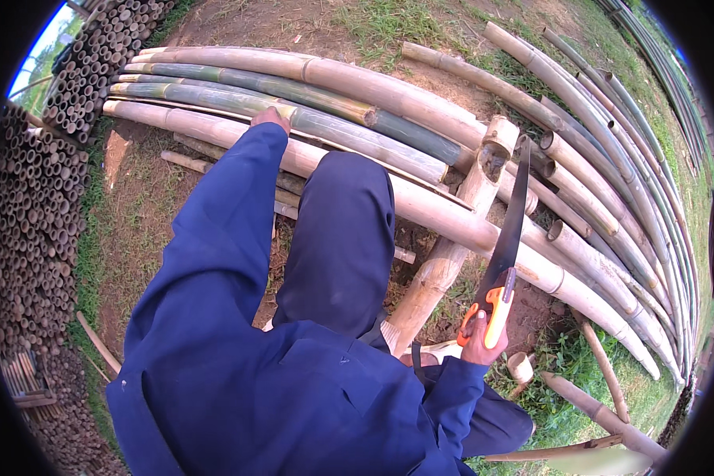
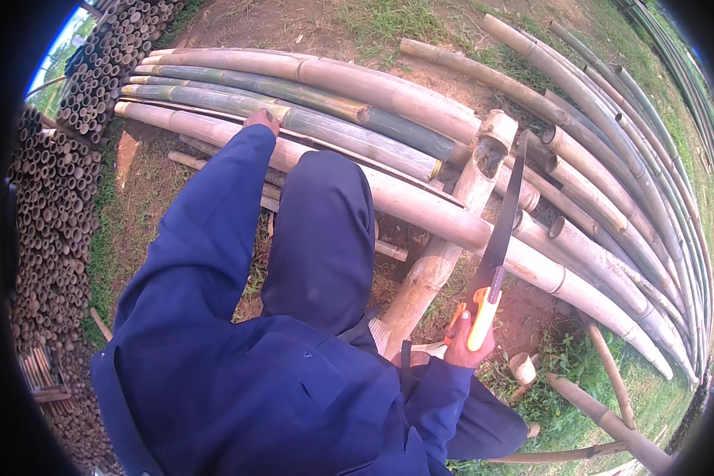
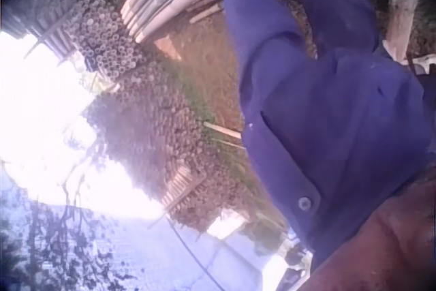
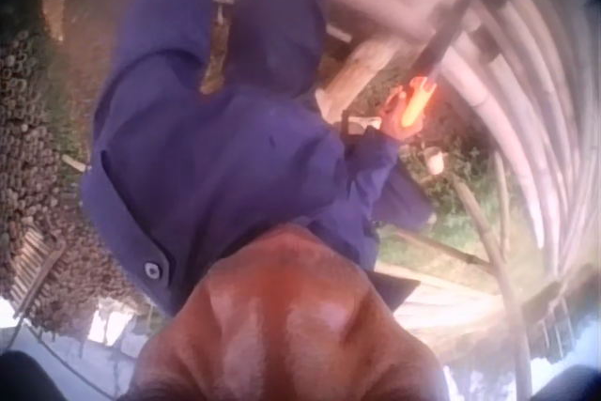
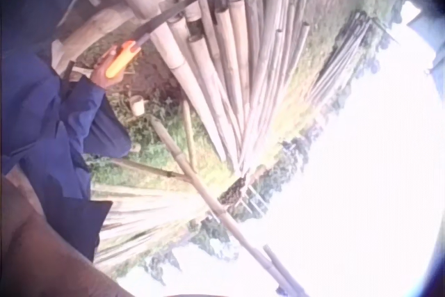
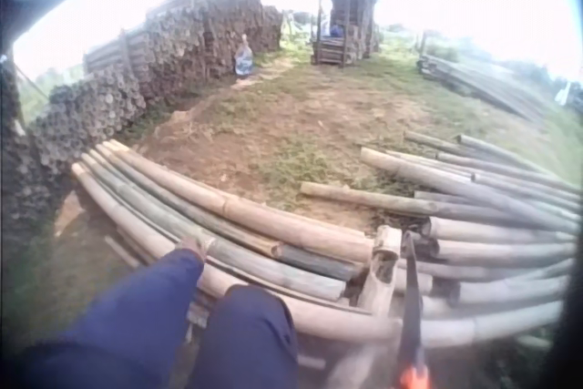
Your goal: The person positions bamboo poles on a makeshift stand and uses a hand saw to cut them into shorter sections. The cut pieces are placed aside as the task continues.
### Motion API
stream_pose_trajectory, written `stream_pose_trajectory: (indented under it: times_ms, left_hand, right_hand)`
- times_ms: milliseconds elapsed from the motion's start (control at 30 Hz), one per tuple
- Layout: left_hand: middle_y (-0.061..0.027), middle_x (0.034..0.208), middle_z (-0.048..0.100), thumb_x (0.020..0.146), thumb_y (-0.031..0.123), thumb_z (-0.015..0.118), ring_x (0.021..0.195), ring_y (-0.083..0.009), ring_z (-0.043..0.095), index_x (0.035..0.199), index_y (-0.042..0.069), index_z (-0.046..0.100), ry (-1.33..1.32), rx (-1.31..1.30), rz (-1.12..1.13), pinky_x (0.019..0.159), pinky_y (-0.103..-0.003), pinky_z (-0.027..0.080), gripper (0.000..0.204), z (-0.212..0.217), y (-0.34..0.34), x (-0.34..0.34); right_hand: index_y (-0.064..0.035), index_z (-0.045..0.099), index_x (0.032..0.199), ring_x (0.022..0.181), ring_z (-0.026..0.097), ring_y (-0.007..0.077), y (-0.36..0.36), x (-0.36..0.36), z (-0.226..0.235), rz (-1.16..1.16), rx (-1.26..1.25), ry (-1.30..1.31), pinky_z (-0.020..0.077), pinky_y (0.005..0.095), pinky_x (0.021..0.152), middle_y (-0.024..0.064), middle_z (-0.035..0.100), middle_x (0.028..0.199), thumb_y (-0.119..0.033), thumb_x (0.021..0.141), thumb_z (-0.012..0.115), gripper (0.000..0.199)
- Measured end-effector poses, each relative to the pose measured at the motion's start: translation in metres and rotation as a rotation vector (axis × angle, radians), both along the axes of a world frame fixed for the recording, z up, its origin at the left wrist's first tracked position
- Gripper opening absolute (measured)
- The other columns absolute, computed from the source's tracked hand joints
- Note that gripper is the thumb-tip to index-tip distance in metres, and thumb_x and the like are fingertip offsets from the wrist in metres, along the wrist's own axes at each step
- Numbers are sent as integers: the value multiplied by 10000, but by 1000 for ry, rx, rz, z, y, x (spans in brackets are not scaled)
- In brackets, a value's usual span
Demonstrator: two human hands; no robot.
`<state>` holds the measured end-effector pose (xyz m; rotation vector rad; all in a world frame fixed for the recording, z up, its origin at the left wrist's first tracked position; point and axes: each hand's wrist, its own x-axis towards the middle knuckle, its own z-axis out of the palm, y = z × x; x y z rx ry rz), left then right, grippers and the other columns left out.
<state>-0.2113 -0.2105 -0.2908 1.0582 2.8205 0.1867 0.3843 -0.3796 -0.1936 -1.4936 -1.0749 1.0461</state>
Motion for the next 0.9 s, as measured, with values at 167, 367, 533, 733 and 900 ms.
stream_pose_trajectory:
  times_ms: [167,367,533,733,900]
  left_hand:
    - [-199,1335,633,898,442,692,1266,-375,578,1246,103,703,-7,-61,289,1056,-471,472,486,-17,2,-1]
    - [-158,1392,581,909,428,667,1292,-313,524,1239,148,718,-33,-153,481,1066,-436,397,435,11,18,-8]
    - [-98,1355,548,926,381,643,1233,-252,491,1218,197,731,1,-178,587,1051,-394,345,355,11,22,2]
    - [-163,1317,562,778,446,701,1203,-286,501,1164,41,656,-186,87,844,1017,-439,437,561,-22,38,-58]
    - [-165,1149,617,894,342,674,994,-265,617,1104,20,603,-312,724,1151,867,-444,532,391,-22,58,-71]
  right_hand:
    - [34,611,1079,506,550,116,-3,7,-11,-16,37,-15,468,270,472,53,591,666,-4,986,634,103]
    - [50,602,1072,529,539,120,-6,12,-14,-37,29,33,457,265,488,69,594,709,25,964,629,114]
    - [68,603,1134,538,548,114,-5,18,-17,-26,-6,-20,482,271,505,67,600,716,25,974,614,166]
    - [69,600,1142,547,549,121,-5,13,-14,-31,-10,-9,489,271,527,61,592,717,27,963,615,184]
    - [25,577,989,536,530,115,-6,15,-16,-26,27,-31,477,276,517,67,579,679,21,971,619,46]
